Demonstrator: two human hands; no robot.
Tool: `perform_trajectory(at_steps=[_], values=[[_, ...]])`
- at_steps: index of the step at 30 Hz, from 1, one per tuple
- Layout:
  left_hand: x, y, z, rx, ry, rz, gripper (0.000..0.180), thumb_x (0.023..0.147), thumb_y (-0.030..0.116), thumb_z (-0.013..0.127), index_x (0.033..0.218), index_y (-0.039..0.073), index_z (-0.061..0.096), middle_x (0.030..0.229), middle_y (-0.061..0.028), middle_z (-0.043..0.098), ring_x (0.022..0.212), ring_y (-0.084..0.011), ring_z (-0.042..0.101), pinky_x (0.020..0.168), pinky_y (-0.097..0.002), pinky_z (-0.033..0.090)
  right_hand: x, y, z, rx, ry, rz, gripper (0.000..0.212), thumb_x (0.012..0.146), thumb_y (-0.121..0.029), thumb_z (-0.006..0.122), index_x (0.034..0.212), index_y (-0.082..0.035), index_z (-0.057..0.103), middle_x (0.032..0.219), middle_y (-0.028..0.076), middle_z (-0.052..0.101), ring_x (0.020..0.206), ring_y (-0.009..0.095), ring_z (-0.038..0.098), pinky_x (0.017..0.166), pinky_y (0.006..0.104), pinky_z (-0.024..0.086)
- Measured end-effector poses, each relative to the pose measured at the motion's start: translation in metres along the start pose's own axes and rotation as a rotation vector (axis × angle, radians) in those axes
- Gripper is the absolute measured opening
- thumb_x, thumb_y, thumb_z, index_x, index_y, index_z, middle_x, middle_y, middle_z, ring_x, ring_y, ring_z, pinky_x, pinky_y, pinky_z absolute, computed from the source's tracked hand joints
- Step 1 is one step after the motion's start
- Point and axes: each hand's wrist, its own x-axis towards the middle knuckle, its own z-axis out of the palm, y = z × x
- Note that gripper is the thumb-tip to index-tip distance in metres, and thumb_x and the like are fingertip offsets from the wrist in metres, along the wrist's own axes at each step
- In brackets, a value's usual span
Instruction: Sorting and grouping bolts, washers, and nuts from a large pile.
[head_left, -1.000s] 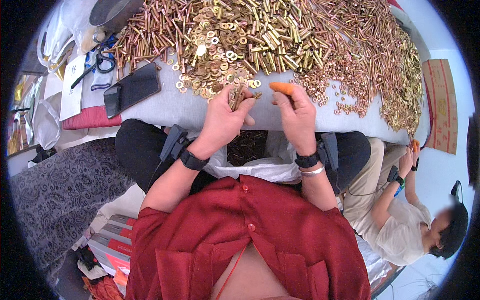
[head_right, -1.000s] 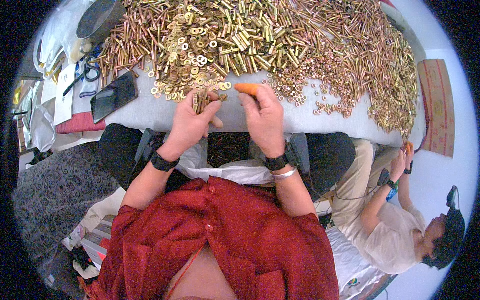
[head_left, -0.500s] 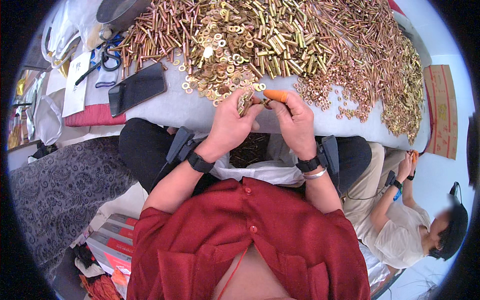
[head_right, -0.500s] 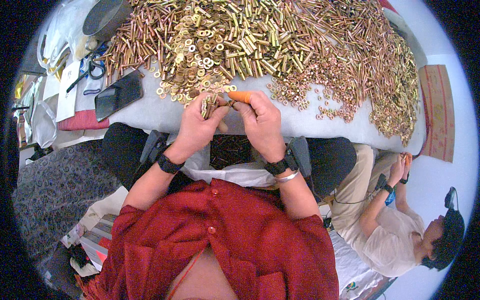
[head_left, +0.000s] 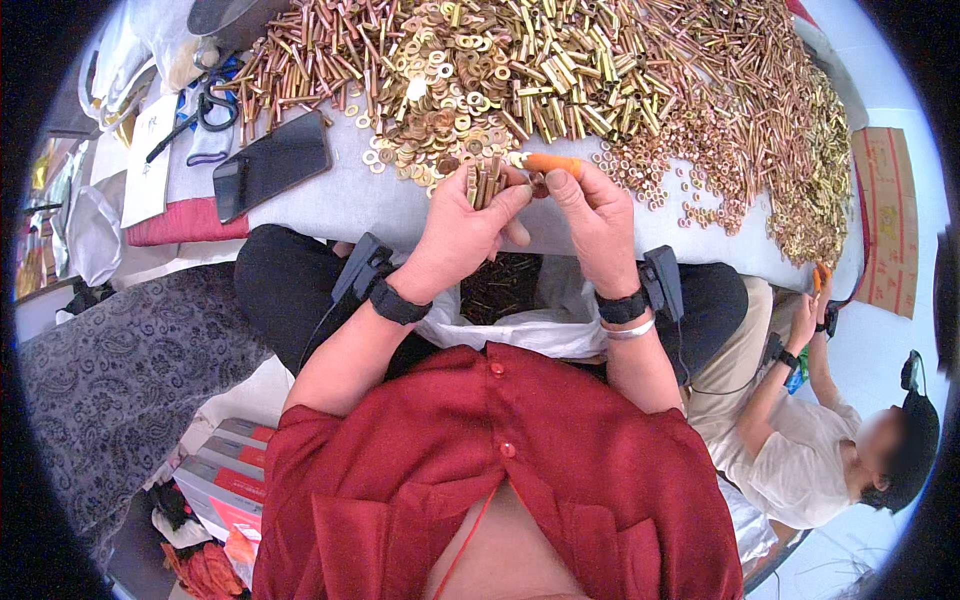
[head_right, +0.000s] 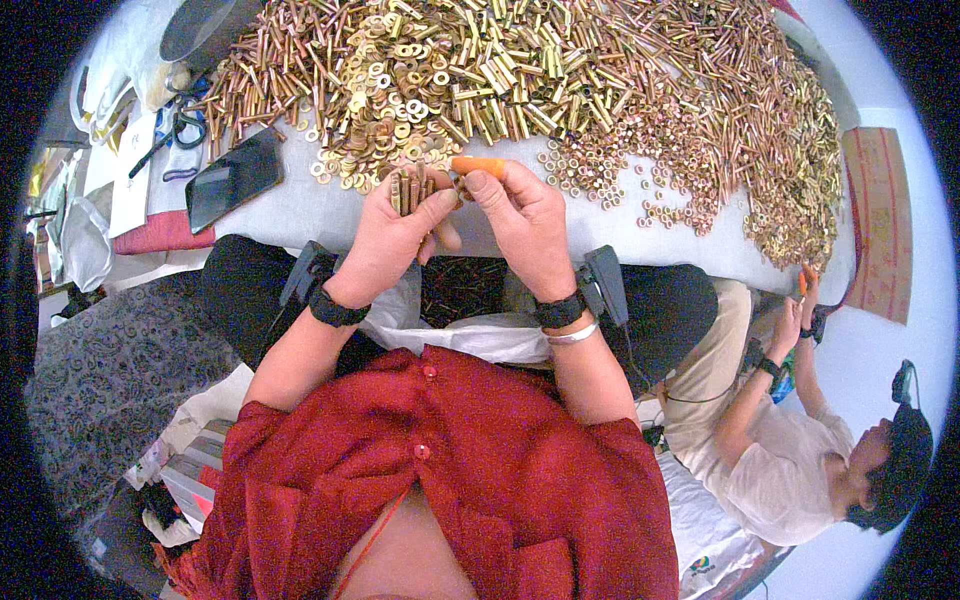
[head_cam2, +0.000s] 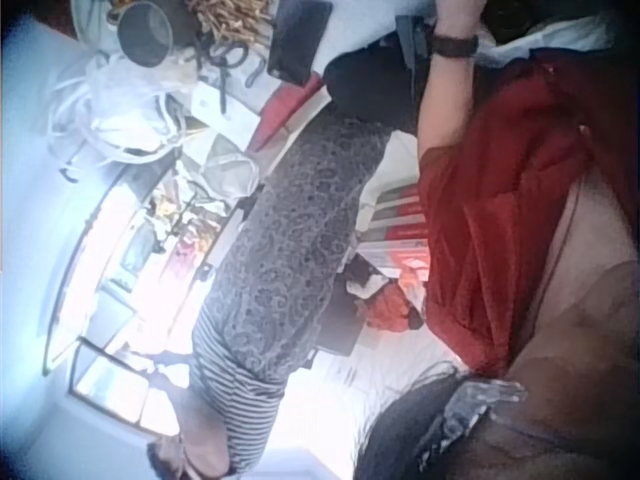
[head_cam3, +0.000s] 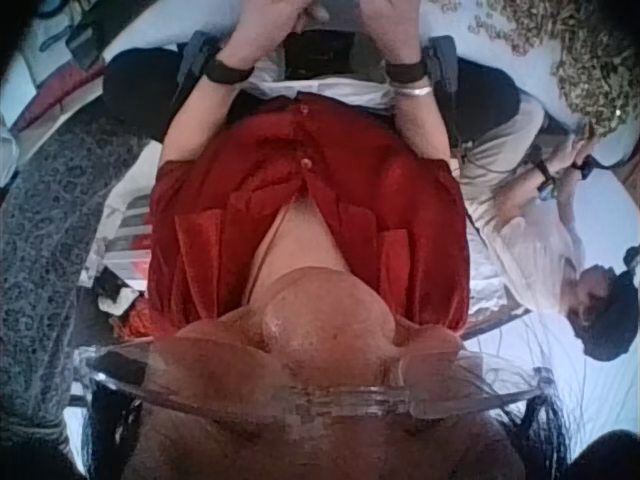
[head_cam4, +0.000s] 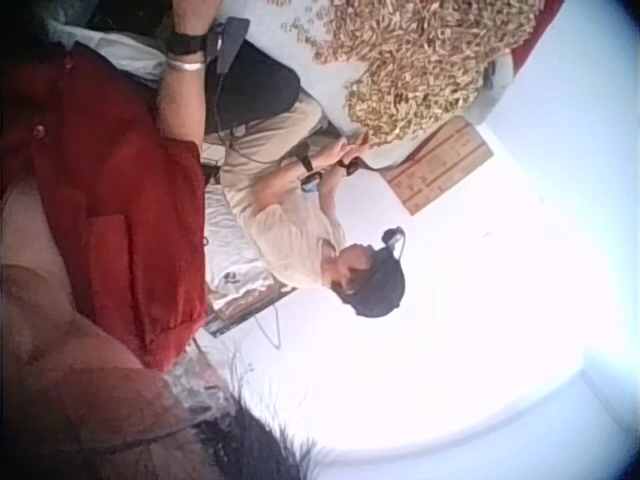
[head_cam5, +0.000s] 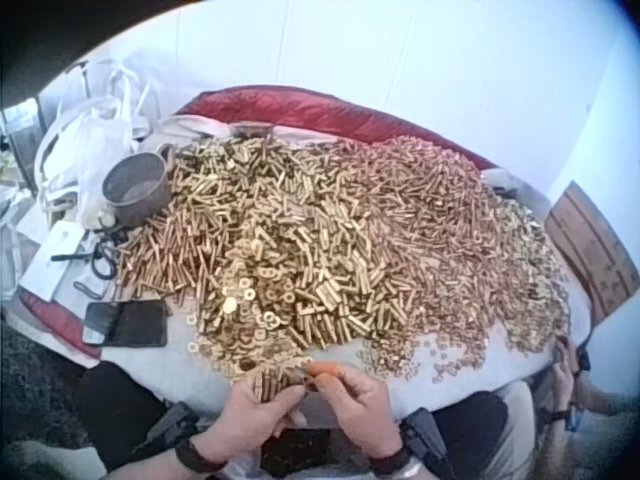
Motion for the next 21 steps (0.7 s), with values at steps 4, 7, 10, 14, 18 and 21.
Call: perform_trajectory(at_steps=[4,7,10,14,18,21], values=[[-0.004,-0.008,0.003,-0.071,-0.079,-0.029,0.015,0.09,0.014,0.063,0.099,0.004,0.056,0.068,-0.0015,0.059,0.047,-0.0076,0.056,0.036,-0.0195,0.036,-0.001,0.006,-0.005,0.236,0.073,0.114,0.05,0.099,-0.042,0.044,0.091,0.001,0.068,0.08,0.005,0.067,0.071,0.011,0.059,0.068,0.0277,0.046],[-0.003,-0.012,0.003,-0.122,-0.105,-0.058,0.016,0.091,0.015,0.062,0.099,0.004,0.056,0.071,-0.0022,0.061,0.047,-0.0073,0.055,0.035,-0.0192,0.036,0.001,0.012,-0.013,0.242,0.05,0.102,0.051,0.098,-0.043,0.043,0.088,0.001,0.068,0.079,0.006,0.066,0.071,0.011,0.059,0.068,0.0265,0.046],[-0.002,-0.01,0.0,-0.158,-0.117,-0.046,0.018,0.092,0.02,0.062,0.101,0.006,0.055,0.075,-0.0025,0.062,0.05,-0.007,0.056,0.037,-0.0192,0.036,-0.002,0.005,-0.003,0.221,0.01,0.068,0.035,0.095,-0.031,0.054,0.092,0.001,0.066,0.084,0.006,0.066,0.074,0.011,0.059,0.072,0.0268,0.047],[-0.002,-0.004,-0.003,-0.092,-0.057,0.016,0.016,0.093,0.019,0.06,0.101,0.006,0.055,0.077,-0.003,0.063,0.051,-0.0071,0.056,0.037,-0.0188,0.035,-0.001,0.005,-0.007,0.081,-0.074,0.131,0.023,0.087,-0.012,0.067,0.106,0.001,0.063,0.097,0.008,0.066,0.086,0.011,0.06,0.081,0.0269,0.048],[0.0,-0.005,-0.006,-0.201,-0.076,-0.026,0.018,0.092,0.018,0.062,0.102,0.004,0.058,0.08,-0.0044,0.064,0.052,-0.0083,0.058,0.037,-0.0188,0.037,-0.003,0.001,0.005,-0.089,-0.034,0.038,0.031,0.096,-0.027,0.055,0.108,0.002,0.062,0.097,0.008,0.066,0.092,0.014,0.061,0.083,0.029,0.048],[0.0,-0.005,-0.009,-0.304,-0.079,-0.022,0.018,0.092,0.018,0.061,0.103,0.004,0.057,0.082,-0.005,0.064,0.054,-0.0091,0.059,0.037,-0.019,0.038,-0.007,0.014,-0.005,0.456,-0.09,0.159,0.068,0.1,-0.052,0.022,0.113,0.004,0.059,0.109,0.012,0.063,0.089,0.021,0.062,0.086,0.0367,0.047]])
